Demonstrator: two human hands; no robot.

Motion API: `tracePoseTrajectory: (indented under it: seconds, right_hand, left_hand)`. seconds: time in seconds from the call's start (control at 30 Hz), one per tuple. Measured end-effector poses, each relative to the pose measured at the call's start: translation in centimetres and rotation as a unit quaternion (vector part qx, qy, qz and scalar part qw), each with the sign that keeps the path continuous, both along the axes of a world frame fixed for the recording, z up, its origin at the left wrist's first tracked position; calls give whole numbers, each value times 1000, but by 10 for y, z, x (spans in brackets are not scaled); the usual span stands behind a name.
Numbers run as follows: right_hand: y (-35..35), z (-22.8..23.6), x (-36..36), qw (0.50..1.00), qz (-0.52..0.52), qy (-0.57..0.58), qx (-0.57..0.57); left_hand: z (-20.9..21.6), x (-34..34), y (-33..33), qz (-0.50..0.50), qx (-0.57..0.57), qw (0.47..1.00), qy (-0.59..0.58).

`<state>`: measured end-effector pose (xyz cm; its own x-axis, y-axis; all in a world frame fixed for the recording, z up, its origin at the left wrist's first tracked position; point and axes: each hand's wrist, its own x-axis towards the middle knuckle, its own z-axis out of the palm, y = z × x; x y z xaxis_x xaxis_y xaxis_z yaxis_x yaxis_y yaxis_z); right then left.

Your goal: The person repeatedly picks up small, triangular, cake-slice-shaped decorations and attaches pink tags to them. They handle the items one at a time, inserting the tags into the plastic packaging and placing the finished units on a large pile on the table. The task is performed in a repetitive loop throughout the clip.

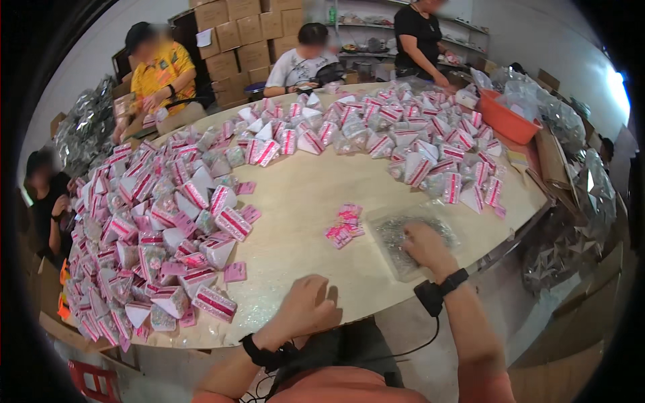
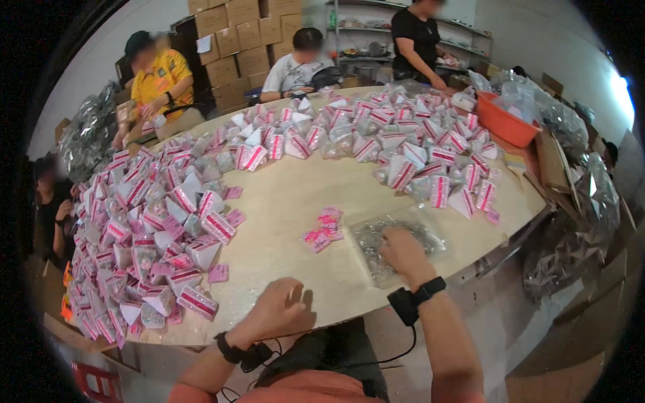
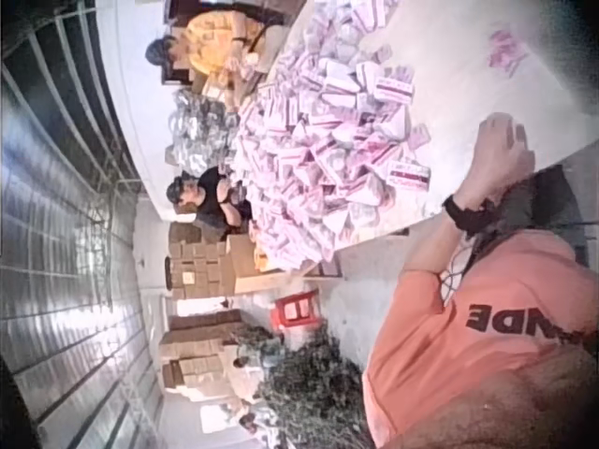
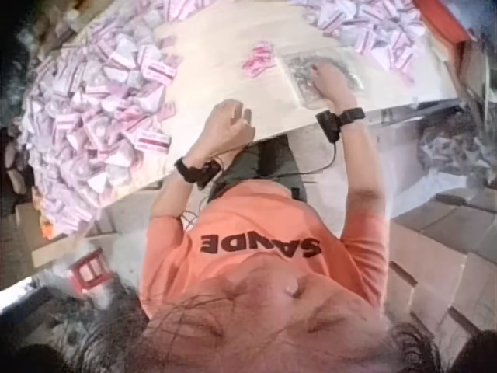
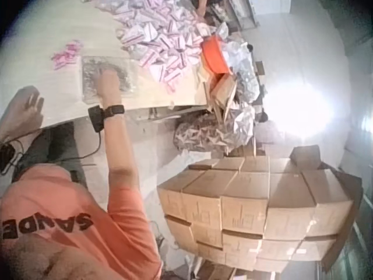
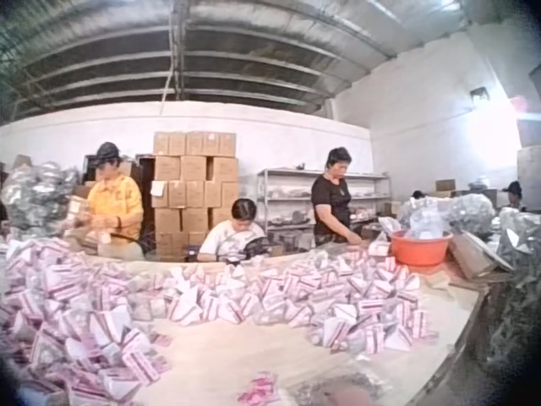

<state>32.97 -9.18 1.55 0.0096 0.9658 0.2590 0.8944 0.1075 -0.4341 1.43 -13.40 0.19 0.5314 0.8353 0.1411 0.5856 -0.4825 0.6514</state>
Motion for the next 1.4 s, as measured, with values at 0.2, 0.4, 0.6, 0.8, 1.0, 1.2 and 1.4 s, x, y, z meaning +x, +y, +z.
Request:
tracePoseTrajectory:
  seconds: [0.2,0.4,0.6,0.8,1.0,1.2,1.4]
  right_hand:
    - [10,-19,7,997,27,-66,-13]
    - [11,-20,18,1000,9,4,18]
    - [12,-13,26,992,33,77,91]
    - [12,5,28,984,-1,152,90]
    - [15,14,24,975,3,165,148]
    - [18,4,22,959,-8,215,185]
    - [16,7,19,972,-38,213,87]
  left_hand:
    - [5,52,88,-6,67,997,25]
    - [0,98,138,39,77,989,124]
    - [-12,101,132,66,107,987,102]
    - [6,96,130,36,-74,993,-82]
    - [11,74,131,43,-226,941,-249]
    - [25,66,119,69,-419,847,-319]
    - [8,57,118,76,-504,759,-405]
